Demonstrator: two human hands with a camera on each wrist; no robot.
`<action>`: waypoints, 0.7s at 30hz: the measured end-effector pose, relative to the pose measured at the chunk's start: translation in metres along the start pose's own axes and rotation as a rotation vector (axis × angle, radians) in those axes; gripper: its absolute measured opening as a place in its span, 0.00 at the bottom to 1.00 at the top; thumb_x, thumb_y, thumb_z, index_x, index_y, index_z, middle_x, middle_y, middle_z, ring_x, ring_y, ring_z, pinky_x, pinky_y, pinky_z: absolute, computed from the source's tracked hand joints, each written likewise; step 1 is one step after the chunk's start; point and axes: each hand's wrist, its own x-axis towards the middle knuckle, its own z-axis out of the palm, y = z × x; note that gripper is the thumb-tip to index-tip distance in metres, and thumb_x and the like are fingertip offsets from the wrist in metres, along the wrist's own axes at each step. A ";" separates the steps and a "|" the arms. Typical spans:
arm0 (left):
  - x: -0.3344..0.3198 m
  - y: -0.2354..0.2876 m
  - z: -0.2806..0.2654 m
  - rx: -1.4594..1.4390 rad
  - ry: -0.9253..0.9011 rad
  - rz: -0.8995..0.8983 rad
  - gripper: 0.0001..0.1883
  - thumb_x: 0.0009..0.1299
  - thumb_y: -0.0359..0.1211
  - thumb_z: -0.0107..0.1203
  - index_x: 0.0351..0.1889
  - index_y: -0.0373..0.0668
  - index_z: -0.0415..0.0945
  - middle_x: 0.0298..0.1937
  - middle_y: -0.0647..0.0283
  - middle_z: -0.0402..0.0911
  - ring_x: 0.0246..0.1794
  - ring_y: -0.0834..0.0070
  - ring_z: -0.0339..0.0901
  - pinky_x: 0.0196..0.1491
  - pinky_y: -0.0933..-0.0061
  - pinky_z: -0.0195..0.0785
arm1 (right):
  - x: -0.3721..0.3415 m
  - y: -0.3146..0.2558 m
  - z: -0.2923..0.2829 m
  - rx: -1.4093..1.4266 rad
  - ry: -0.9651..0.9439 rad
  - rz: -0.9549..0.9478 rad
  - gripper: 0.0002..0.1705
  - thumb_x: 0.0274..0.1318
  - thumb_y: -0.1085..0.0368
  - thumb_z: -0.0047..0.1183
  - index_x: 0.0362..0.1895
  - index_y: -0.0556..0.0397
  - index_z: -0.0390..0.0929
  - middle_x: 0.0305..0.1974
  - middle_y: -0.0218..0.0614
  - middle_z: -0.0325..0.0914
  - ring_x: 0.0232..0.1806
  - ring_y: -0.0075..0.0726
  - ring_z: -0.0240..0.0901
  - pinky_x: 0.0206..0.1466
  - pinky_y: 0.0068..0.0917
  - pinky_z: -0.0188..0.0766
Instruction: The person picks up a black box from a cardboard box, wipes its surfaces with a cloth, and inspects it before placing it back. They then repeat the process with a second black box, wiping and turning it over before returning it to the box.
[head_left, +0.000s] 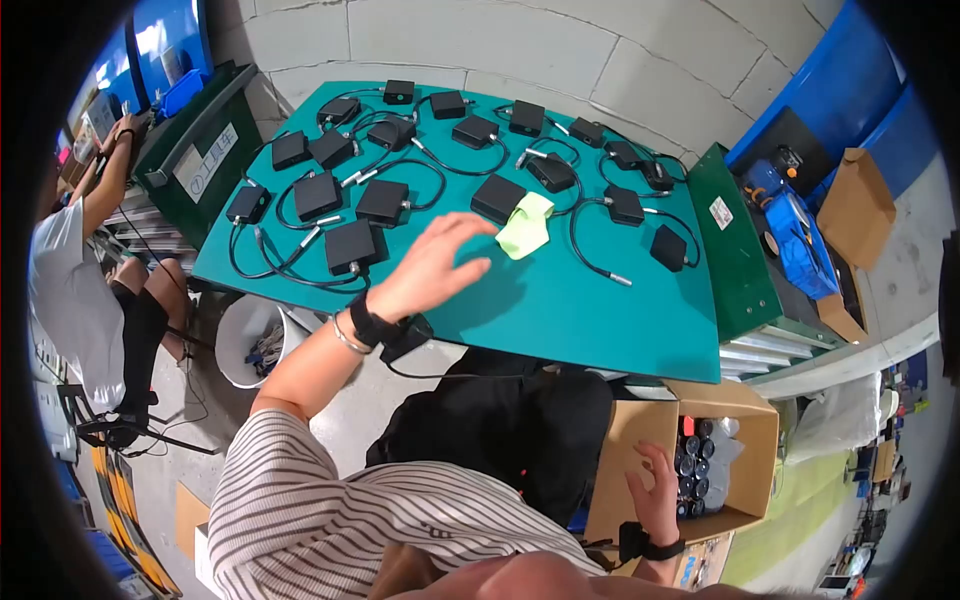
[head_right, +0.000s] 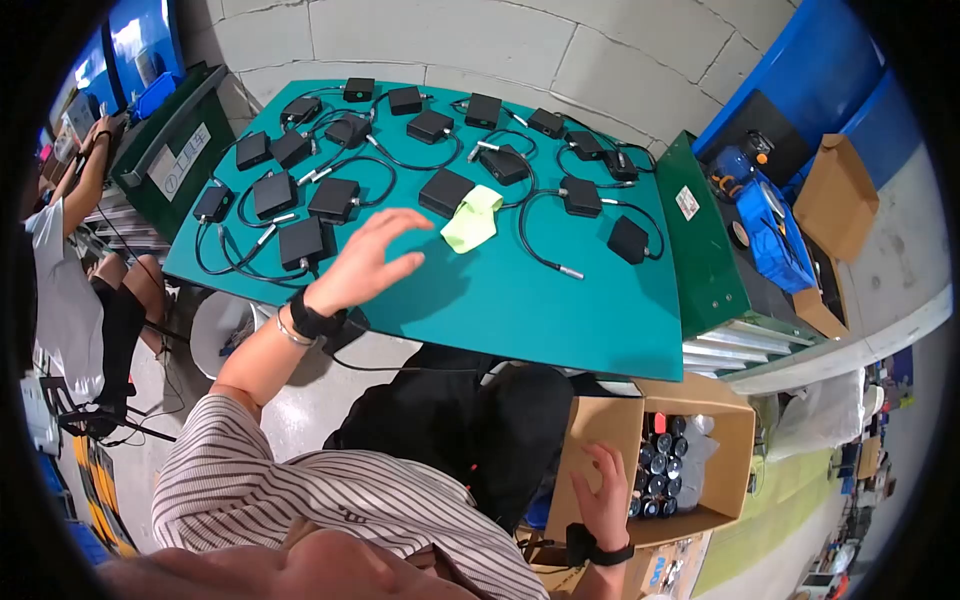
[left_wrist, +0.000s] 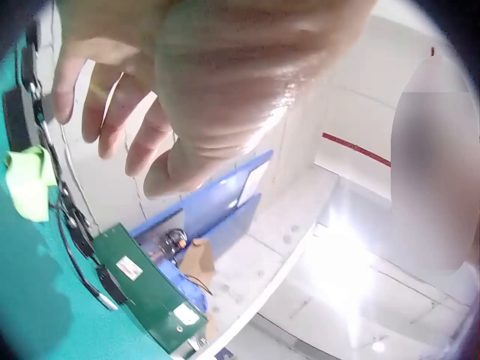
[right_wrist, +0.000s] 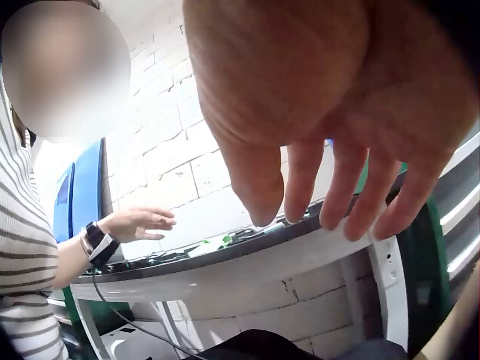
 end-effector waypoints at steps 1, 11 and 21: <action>0.000 -0.014 0.000 0.008 0.017 0.020 0.23 0.63 0.35 0.58 0.57 0.43 0.70 0.59 0.54 0.69 0.63 0.55 0.63 0.64 0.59 0.58 | -0.003 -0.004 0.000 0.009 -0.025 0.002 0.24 0.47 0.78 0.55 0.52 0.54 0.73 0.52 0.40 0.72 0.54 0.43 0.71 0.52 0.33 0.70; 0.116 -0.069 0.046 0.493 -0.416 -0.265 0.47 0.50 0.35 0.64 0.70 0.59 0.55 0.71 0.56 0.55 0.71 0.53 0.50 0.62 0.42 0.57 | -0.027 -0.062 0.005 0.037 -0.190 -0.161 0.23 0.49 0.75 0.59 0.52 0.54 0.74 0.49 0.41 0.74 0.47 0.41 0.75 0.52 0.31 0.71; 0.149 -0.101 0.036 0.631 -0.703 -0.243 0.42 0.41 0.57 0.71 0.48 0.36 0.76 0.52 0.48 0.75 0.57 0.56 0.71 0.54 0.58 0.69 | -0.018 -0.074 0.015 0.059 -0.298 -0.306 0.22 0.53 0.70 0.59 0.54 0.50 0.72 0.49 0.38 0.72 0.46 0.39 0.74 0.49 0.32 0.72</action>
